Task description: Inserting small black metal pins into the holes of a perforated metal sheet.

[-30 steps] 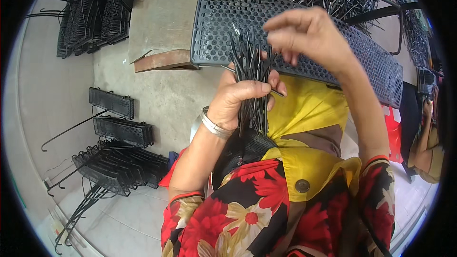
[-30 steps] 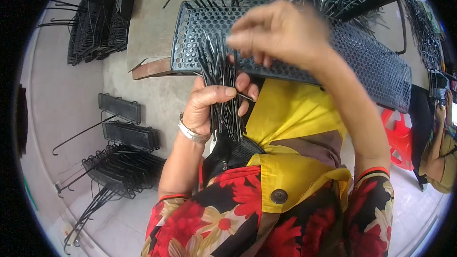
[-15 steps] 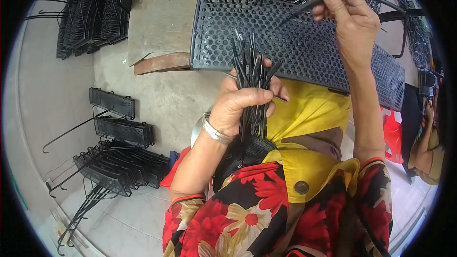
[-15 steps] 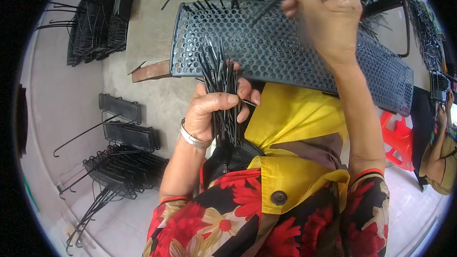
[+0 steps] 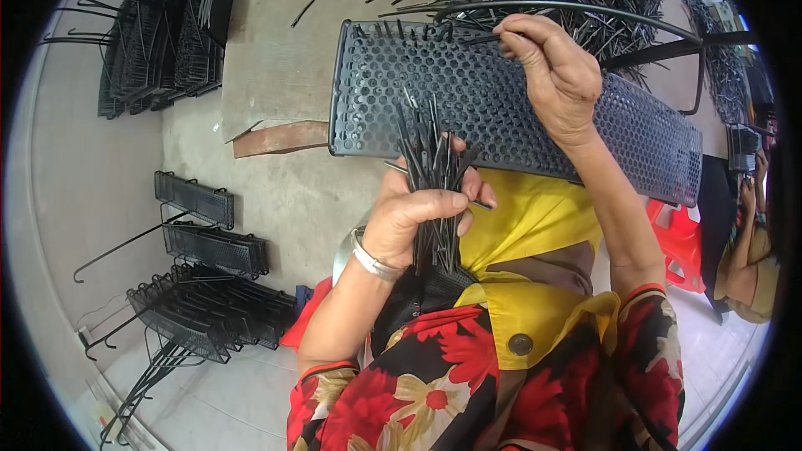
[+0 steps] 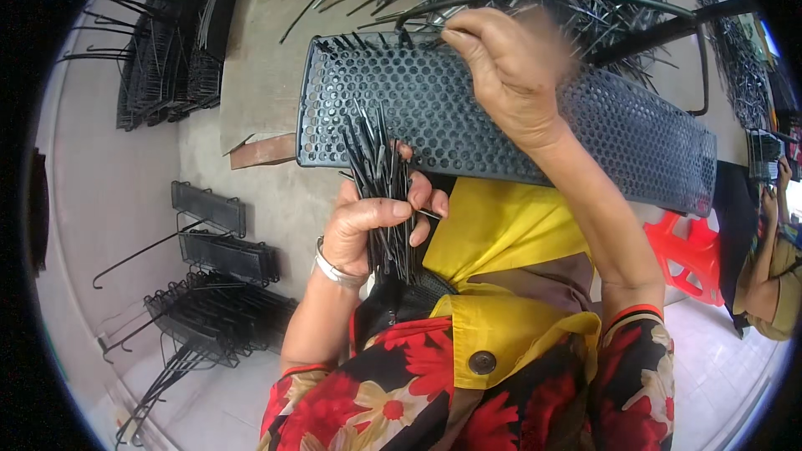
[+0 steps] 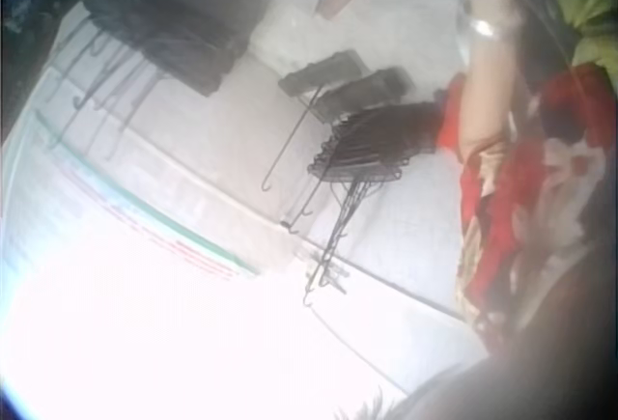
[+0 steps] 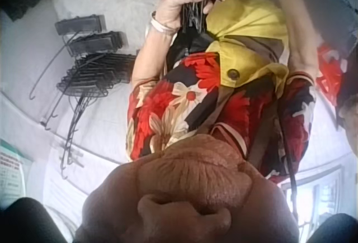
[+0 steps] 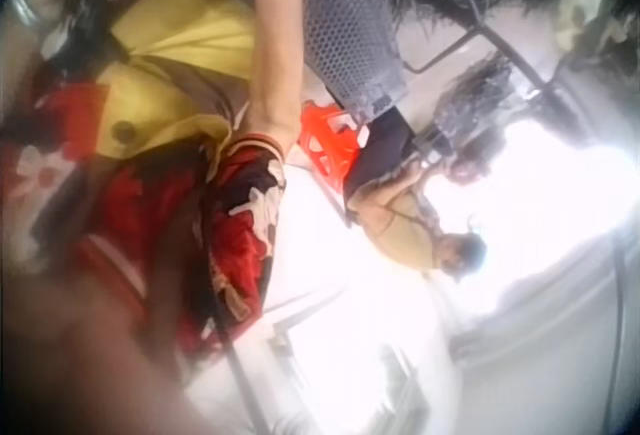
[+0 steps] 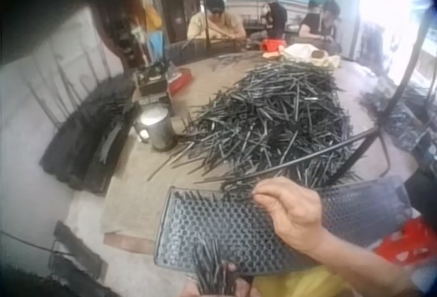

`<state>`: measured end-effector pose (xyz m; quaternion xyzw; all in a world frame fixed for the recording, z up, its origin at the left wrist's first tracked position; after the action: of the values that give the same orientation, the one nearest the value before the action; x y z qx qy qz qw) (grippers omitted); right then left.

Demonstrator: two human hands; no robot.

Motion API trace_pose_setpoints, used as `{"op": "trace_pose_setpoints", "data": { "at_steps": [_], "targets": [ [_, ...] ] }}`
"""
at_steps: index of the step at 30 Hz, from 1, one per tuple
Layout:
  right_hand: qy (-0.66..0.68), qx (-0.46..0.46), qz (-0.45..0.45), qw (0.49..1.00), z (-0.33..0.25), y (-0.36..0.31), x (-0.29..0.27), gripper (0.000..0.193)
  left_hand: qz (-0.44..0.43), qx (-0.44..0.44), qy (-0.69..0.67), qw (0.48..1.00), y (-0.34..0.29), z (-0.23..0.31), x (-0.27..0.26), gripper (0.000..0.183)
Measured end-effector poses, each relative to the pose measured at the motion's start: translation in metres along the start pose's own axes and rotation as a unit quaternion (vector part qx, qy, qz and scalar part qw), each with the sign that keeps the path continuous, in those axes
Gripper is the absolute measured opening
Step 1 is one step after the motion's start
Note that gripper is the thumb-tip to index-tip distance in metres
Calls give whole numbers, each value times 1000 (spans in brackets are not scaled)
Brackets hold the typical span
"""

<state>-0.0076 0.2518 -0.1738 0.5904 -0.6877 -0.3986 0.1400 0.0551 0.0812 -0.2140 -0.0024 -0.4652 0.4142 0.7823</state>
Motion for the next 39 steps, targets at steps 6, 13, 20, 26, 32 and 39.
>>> {"op": "trace_pose_setpoints", "data": {
  "at_steps": [6, 13, 20, 26, 32, 39],
  "targets": [
    [-29, 44, -33, 998, 5, 9, 4, 9, 9, 3, -1, 1000, 1, 0, 0, 48],
    [-154, 43, -137, 978, 6, 36, 14, 7, 11, 6, 5, 1000, 2, 0, 1, 51],
    [-206, 132, -266, 932, -16, 60, 28, 7, -16, 13, -15, 1000, 3, -1, 0, 51],
    [-207, 125, -267, 933, -15, 62, 30, 6, -12, 18, -1, 1000, 3, 0, 1, 51],
    [-213, 99, -146, 961, 11, 21, 18, 19, 3, 28, 7, 1000, 2, -1, 0, 51],
    [-101, 237, -113, 959, 3, 8, 2, 28, 3, 26, 26, 999, 3, -2, 1, 48]
  ]
}}
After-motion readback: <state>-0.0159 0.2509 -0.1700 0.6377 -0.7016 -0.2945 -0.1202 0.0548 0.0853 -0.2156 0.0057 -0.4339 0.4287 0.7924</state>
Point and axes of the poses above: each hand's wrist, its own y-axis towards the middle knuckle, its own x-axis out of the palm, z = x × y, the point moved 4 cm from there along y, towards the middle knuckle, and after that the axes turned 13 degrees about y, right-handed, at the moved point
